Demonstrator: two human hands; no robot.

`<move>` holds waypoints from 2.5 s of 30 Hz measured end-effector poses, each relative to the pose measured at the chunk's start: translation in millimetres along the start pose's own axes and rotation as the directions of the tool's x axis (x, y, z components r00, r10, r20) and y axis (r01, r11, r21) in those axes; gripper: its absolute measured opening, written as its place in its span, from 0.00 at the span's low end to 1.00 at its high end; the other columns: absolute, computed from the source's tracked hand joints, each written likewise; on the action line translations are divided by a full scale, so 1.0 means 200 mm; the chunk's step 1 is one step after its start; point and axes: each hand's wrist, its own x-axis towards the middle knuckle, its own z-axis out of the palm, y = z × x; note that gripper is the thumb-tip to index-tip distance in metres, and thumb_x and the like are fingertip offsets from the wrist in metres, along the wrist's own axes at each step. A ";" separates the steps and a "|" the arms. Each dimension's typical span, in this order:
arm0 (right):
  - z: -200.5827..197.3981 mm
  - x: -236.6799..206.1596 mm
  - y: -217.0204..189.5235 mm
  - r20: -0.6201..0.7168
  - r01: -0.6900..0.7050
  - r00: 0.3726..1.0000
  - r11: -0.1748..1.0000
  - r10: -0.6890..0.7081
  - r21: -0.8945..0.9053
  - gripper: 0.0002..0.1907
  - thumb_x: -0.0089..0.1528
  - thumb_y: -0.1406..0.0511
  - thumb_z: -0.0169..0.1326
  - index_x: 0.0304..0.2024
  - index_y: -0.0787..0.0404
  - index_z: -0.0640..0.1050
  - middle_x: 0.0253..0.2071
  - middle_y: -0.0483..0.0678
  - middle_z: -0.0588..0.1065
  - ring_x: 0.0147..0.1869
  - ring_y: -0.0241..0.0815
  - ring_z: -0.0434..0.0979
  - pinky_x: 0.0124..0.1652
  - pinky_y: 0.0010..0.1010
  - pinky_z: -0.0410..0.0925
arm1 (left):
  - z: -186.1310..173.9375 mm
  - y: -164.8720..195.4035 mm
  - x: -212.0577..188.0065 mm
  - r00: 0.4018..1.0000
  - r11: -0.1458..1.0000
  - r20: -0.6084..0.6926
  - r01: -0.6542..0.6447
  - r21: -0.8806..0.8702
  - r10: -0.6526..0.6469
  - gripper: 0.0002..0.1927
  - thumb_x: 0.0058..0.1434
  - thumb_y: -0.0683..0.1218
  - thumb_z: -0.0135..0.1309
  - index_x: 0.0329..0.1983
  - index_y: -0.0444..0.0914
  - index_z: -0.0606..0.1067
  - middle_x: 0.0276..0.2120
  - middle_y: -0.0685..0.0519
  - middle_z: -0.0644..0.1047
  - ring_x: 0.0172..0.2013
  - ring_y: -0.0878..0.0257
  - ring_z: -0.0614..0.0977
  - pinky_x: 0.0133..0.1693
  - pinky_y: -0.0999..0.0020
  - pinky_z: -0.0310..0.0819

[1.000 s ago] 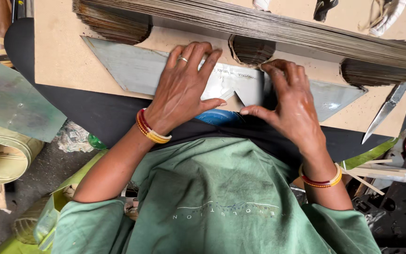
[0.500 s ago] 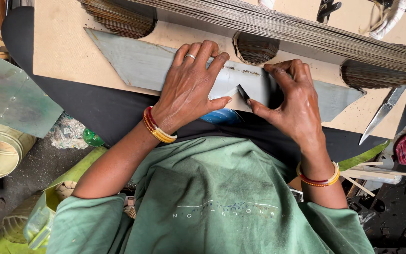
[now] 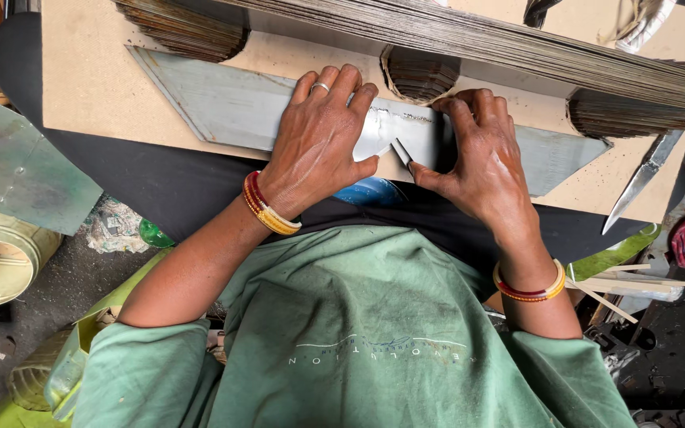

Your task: The person sits on the floor and repeatedly rubs the edges of thin metal sheets against a fixed abrasive strip on a wooden jig. They handle the sheets one at a time, flip them to work different edges, and stack the finished pieces on the jig.

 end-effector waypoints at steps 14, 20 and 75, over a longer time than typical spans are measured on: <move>-0.03 0.05 -0.01 0.124 0.026 0.992 0.993 -0.011 -0.117 0.41 0.46 0.59 0.74 0.55 0.72 0.72 0.51 0.62 0.68 0.56 0.63 0.67 0.54 0.51 0.66 | 0.04 -0.02 0.01 0.999 1.000 -0.040 0.003 0.005 -0.002 0.32 0.39 0.53 0.66 0.45 0.28 0.78 0.42 0.44 0.70 0.47 0.48 0.75 0.46 0.55 0.76; -0.01 0.08 -0.01 0.150 0.012 0.989 0.989 0.010 -0.148 0.43 0.44 0.58 0.74 0.53 0.76 0.71 0.51 0.65 0.67 0.56 0.64 0.67 0.53 0.51 0.67 | 0.05 -0.03 0.01 0.994 0.998 -0.096 -0.040 0.046 0.044 0.34 0.38 0.54 0.64 0.45 0.27 0.78 0.45 0.43 0.72 0.48 0.49 0.76 0.48 0.56 0.77; -0.15 -0.52 0.56 -0.343 -0.199 0.930 0.966 0.132 -0.168 0.26 0.51 0.82 0.50 0.52 0.68 0.70 0.55 0.56 0.72 0.61 0.60 0.68 0.58 0.45 0.66 | -0.19 0.00 -0.06 0.989 0.983 0.087 -0.107 -0.151 0.121 0.45 0.40 0.48 0.73 0.65 0.40 0.73 0.56 0.48 0.74 0.55 0.47 0.75 0.62 0.51 0.65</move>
